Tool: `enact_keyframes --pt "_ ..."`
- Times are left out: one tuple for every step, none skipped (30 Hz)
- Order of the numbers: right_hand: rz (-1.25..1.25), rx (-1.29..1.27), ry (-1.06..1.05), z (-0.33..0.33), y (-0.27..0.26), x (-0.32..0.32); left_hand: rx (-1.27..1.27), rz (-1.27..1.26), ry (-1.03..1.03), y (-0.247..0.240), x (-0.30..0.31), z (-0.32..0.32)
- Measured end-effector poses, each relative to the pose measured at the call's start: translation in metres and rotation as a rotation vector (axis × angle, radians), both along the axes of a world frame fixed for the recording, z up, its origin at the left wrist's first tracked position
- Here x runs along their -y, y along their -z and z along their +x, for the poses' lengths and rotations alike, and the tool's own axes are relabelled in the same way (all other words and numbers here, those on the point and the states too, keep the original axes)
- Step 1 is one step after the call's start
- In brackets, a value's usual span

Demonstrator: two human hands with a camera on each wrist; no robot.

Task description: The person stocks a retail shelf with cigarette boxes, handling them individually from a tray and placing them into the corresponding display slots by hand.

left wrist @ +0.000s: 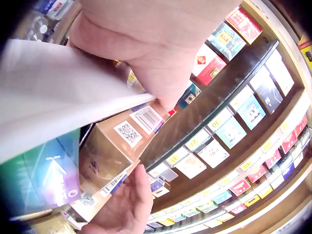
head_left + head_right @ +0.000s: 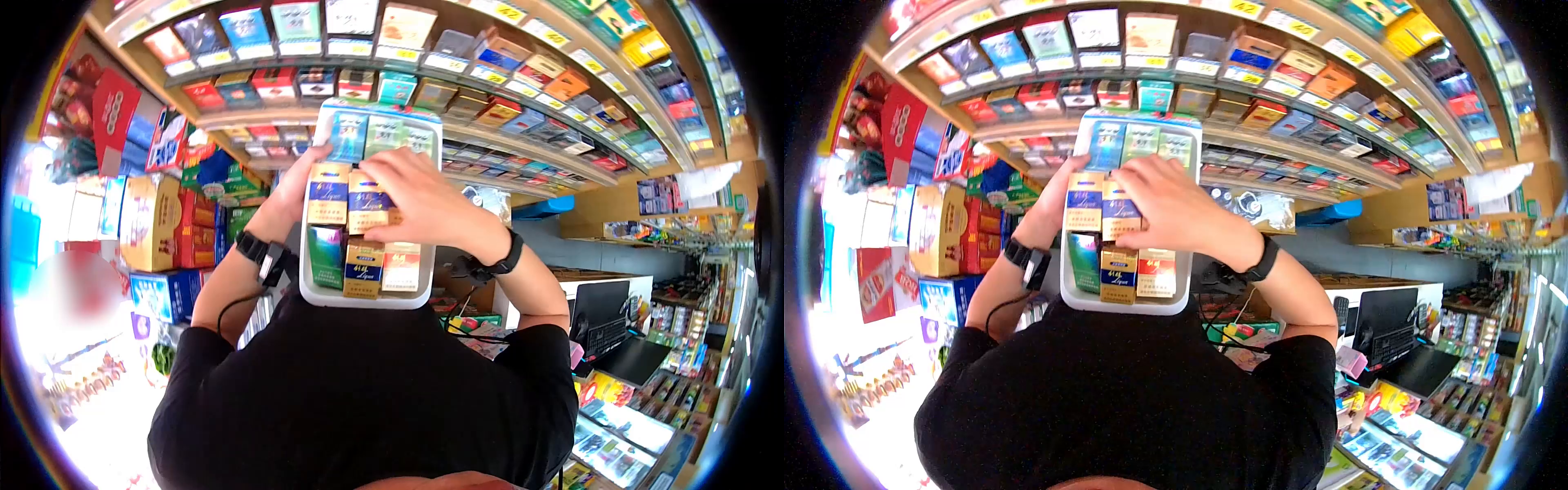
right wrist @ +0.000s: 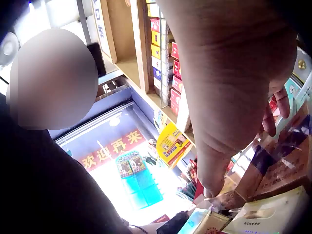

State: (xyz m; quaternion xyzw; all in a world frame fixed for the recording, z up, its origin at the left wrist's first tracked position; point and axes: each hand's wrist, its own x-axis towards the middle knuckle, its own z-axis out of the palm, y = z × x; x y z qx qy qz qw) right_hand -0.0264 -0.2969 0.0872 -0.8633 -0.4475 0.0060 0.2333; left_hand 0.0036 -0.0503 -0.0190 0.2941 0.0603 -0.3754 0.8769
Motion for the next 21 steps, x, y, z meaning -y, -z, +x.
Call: enact_keyframes --pt "-0.014 -0.021 -0.003 0.0 0.004 -0.001 -0.005 -0.01 0.001 -0.001 0.0 -0.001" --pt "-0.015 -0.006 -0.001 0.0 0.006 -0.003 -0.002 0.012 -0.012 -0.001 0.0 -0.001" --pt "-0.017 0.005 0.0 0.0 0.007 -0.004 -0.003 0.033 -0.026 0.0 0.0 -0.001" --pt "-0.017 0.01 0.012 0.001 0.008 -0.005 -0.006 0.038 -0.023 0.0 0.0 -0.001" --pt "-0.023 0.001 0.006 0.002 0.009 -0.006 0.015 0.049 -0.029 -0.007 0.002 -0.004" --pt "-0.028 -0.009 -0.001 0.002 0.009 -0.006 0.005 0.039 -0.018 -0.01 0.003 -0.005" --pt "-0.027 -0.006 0.006 0.002 0.008 -0.006 -0.003 0.03 -0.009 -0.012 0.004 -0.005" --pt "-0.022 0.01 0.003 0.002 0.006 -0.006 -0.001 0.032 -0.006 -0.009 0.004 -0.004" --pt "-0.015 0.026 -0.002 0.002 0.005 -0.007 0.014 0.039 -0.008 -0.003 0.003 -0.003" --pt "-0.011 0.028 -0.003 0.001 0.005 -0.007 0.029 0.046 -0.012 0.0 0.002 -0.002" --pt "0.062 0.045 0.012 0.001 0.004 -0.007 0.034 0.05 -0.014 0.0 0.0 -0.002" --pt "0.133 0.062 0.027 0.002 0.002 -0.006 0.026 0.04 -0.008 0.0 0.0 -0.002" --pt "0.134 0.066 0.025 0.003 -0.001 -0.004 0.016 0.029 -0.002 -0.001 0.0 -0.003" --pt "0.266 0.044 0.064 0.005 -0.005 0.0 0.018 0.029 -0.004 -0.002 0.0 -0.003" --pt "0.398 0.02 0.103 0.006 -0.008 0.006 0.021 0.009 -0.01 -0.003 0.001 -0.004" --pt "0.499 -0.061 0.131 0.013 -0.005 0.013 0.025 -0.012 -0.016 -0.005 0.002 -0.005" --pt "0.585 -0.162 0.158 0.018 -0.01 0.02 0.03 -0.033 -0.023 -0.005 0.003 -0.005" --pt "0.573 -0.237 0.219 0.023 -0.009 0.024 0.017 -0.035 -0.029 -0.006 0.004 -0.004" --pt "0.558 -0.32 0.277 0.026 -0.006 0.026 -0.016 0.034 -0.083 -0.005 0.007 -0.004" --pt "0.51 -0.243 0.244 0.026 0.001 0.023 -0.018 -0.004 -0.051 -0.002 0.006 -0.004" --pt "0.469 -0.172 0.206 0.023 0.011 0.017 -0.022 -0.036 -0.024 -0.001 0.003 -0.004"
